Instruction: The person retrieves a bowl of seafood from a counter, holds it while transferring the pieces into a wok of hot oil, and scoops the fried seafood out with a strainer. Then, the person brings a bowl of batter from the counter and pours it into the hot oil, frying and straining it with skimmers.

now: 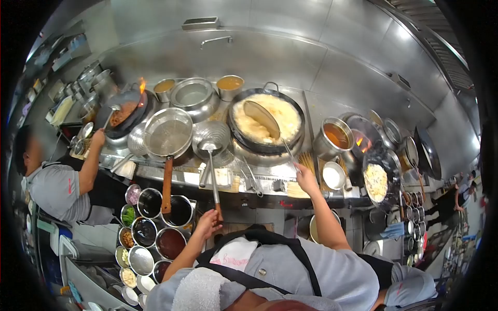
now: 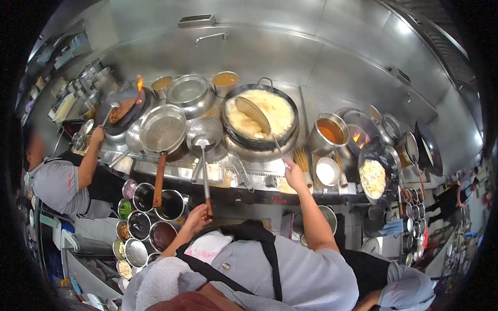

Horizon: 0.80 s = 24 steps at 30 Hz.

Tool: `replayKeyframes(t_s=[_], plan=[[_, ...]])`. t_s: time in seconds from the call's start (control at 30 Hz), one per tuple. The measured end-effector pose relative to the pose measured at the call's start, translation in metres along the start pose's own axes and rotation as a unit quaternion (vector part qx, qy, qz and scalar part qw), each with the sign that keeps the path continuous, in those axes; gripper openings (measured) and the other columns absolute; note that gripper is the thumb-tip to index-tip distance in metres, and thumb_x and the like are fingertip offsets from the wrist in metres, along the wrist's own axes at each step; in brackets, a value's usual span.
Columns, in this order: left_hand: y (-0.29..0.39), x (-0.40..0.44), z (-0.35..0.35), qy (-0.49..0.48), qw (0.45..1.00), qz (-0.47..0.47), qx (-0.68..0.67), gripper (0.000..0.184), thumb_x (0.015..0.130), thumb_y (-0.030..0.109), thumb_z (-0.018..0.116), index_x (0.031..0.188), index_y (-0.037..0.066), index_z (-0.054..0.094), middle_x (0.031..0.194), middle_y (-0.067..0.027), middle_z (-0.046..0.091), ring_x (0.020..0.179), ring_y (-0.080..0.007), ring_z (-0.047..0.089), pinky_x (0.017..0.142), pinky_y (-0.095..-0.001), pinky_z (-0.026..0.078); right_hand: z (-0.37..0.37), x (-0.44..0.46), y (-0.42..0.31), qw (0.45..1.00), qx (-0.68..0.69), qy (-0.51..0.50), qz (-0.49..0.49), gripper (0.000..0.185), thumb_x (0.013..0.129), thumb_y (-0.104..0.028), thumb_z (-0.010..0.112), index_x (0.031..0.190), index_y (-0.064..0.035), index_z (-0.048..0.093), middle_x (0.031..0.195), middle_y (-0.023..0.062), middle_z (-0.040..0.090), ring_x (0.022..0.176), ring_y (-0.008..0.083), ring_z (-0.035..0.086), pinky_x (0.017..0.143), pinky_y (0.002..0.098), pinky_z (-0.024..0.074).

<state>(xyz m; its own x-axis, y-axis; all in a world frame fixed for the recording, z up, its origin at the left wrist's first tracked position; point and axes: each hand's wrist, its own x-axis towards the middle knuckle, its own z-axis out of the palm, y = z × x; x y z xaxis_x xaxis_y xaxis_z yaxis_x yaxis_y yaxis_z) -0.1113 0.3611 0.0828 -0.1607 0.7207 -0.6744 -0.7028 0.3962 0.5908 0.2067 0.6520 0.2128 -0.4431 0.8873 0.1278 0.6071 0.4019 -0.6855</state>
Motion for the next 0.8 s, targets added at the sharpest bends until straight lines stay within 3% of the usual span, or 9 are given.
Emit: replayKeyframes(t_s=[0.17, 0.3, 0.37, 0.47, 0.63, 0.67, 0.7, 0.77, 0.8], plan=[[-0.002, -0.011, -0.026, -0.039, 0.998, -0.048, -0.021, 0.039, 0.093, 0.032, 0.054, 0.125, 0.014, 0.041, 0.106, -0.0101, 0.060, 0.089, -0.0236, 0.061, 0.077, -0.0429, 0.052, -0.022, 0.001, -0.031, 0.996, 0.063, 0.056, 0.025, 0.040, 0.085, -0.001, 0.046, 0.124, -0.0042, 0.055, 0.112, 0.0251, 0.060, 0.109, 0.0357, 0.057, 0.092, 0.0366, 0.0434], [-0.018, -0.013, -0.036, -0.019, 0.998, -0.063, 0.011, 0.040, 0.093, 0.032, 0.055, 0.122, 0.008, 0.040, 0.109, -0.0161, 0.060, 0.093, -0.0282, 0.061, 0.085, -0.0430, 0.049, -0.027, -0.001, -0.012, 0.987, -0.025, 0.126, 0.094, 0.040, 0.085, 0.001, 0.045, 0.124, -0.0028, 0.054, 0.112, 0.0263, 0.060, 0.107, 0.0346, 0.058, 0.090, 0.0373, 0.0447], [-0.033, -0.004, -0.045, -0.027, 0.997, -0.075, -0.015, 0.043, 0.094, 0.034, 0.053, 0.127, 0.010, 0.038, 0.106, -0.0131, 0.060, 0.092, -0.0248, 0.061, 0.077, -0.0402, 0.052, -0.022, 0.009, 0.030, 0.993, 0.026, 0.115, 0.006, 0.041, 0.085, 0.001, 0.045, 0.125, -0.0062, 0.054, 0.112, 0.0271, 0.059, 0.107, 0.0380, 0.057, 0.090, 0.0395, 0.0449], [-0.032, 0.000, -0.039, -0.055, 0.993, -0.090, -0.052, 0.044, 0.093, 0.034, 0.054, 0.127, 0.010, 0.039, 0.105, -0.0121, 0.061, 0.092, -0.0244, 0.061, 0.077, -0.0388, 0.052, -0.026, 0.007, -0.013, 0.992, 0.007, 0.123, 0.030, 0.042, 0.086, 0.000, 0.045, 0.127, -0.0081, 0.054, 0.113, 0.0265, 0.059, 0.107, 0.0403, 0.056, 0.090, 0.0412, 0.0444], [-0.017, -0.013, -0.017, -0.002, 0.994, -0.023, 0.107, 0.035, 0.093, 0.032, 0.056, 0.119, 0.009, 0.048, 0.101, -0.0084, 0.062, 0.084, -0.0185, 0.063, 0.071, -0.0325, 0.053, -0.006, -0.005, -0.013, 0.991, -0.010, 0.131, 0.033, 0.040, 0.087, -0.003, 0.046, 0.126, -0.0070, 0.054, 0.111, 0.0264, 0.060, 0.103, 0.0411, 0.057, 0.088, 0.0423, 0.0454], [-0.014, -0.018, -0.017, -0.008, 0.988, 0.003, 0.157, 0.033, 0.092, 0.028, 0.057, 0.116, 0.006, 0.051, 0.097, -0.0074, 0.062, 0.078, -0.0143, 0.062, 0.065, -0.0277, 0.052, -0.007, -0.007, -0.002, 0.994, -0.021, 0.106, 0.019, 0.038, 0.088, -0.007, 0.046, 0.126, -0.0040, 0.054, 0.113, 0.0261, 0.060, 0.102, 0.0389, 0.060, 0.086, 0.0413, 0.0460], [-0.009, -0.027, -0.018, -0.004, 0.988, 0.004, 0.152, 0.033, 0.092, 0.028, 0.057, 0.116, 0.006, 0.051, 0.097, -0.0074, 0.062, 0.078, -0.0143, 0.062, 0.065, -0.0277, 0.052, -0.008, -0.009, 0.002, 0.992, 0.067, 0.051, 0.099, 0.044, 0.086, 0.000, 0.043, 0.129, -0.0010, 0.051, 0.113, 0.0185, 0.063, 0.099, 0.0205, 0.061, 0.086, 0.0303, 0.0451], [0.003, -0.047, -0.018, -0.074, 0.963, 0.065, 0.250, 0.034, 0.091, 0.025, 0.059, 0.116, 0.003, 0.052, 0.093, -0.0064, 0.063, 0.073, -0.0126, 0.062, 0.062, -0.0252, 0.051, 0.003, -0.014, 0.045, 0.992, 0.014, 0.121, -0.019, 0.043, 0.086, 0.000, 0.043, 0.128, 0.0024, 0.051, 0.113, 0.0163, 0.063, 0.097, 0.0181, 0.061, 0.084, 0.0288, 0.0449], [0.008, -0.056, -0.021, -0.080, 0.960, 0.060, 0.262, 0.035, 0.090, 0.023, 0.060, 0.117, 0.001, 0.052, 0.090, -0.0055, 0.064, 0.070, -0.0117, 0.061, 0.059, -0.0244, 0.051, -0.004, -0.024, 0.015, 0.992, 0.032, 0.123, 0.025, 0.041, 0.086, 0.000, 0.042, 0.126, 0.0041, 0.052, 0.110, 0.0154, 0.064, 0.092, 0.0170, 0.060, 0.082, 0.0273, 0.0446]])
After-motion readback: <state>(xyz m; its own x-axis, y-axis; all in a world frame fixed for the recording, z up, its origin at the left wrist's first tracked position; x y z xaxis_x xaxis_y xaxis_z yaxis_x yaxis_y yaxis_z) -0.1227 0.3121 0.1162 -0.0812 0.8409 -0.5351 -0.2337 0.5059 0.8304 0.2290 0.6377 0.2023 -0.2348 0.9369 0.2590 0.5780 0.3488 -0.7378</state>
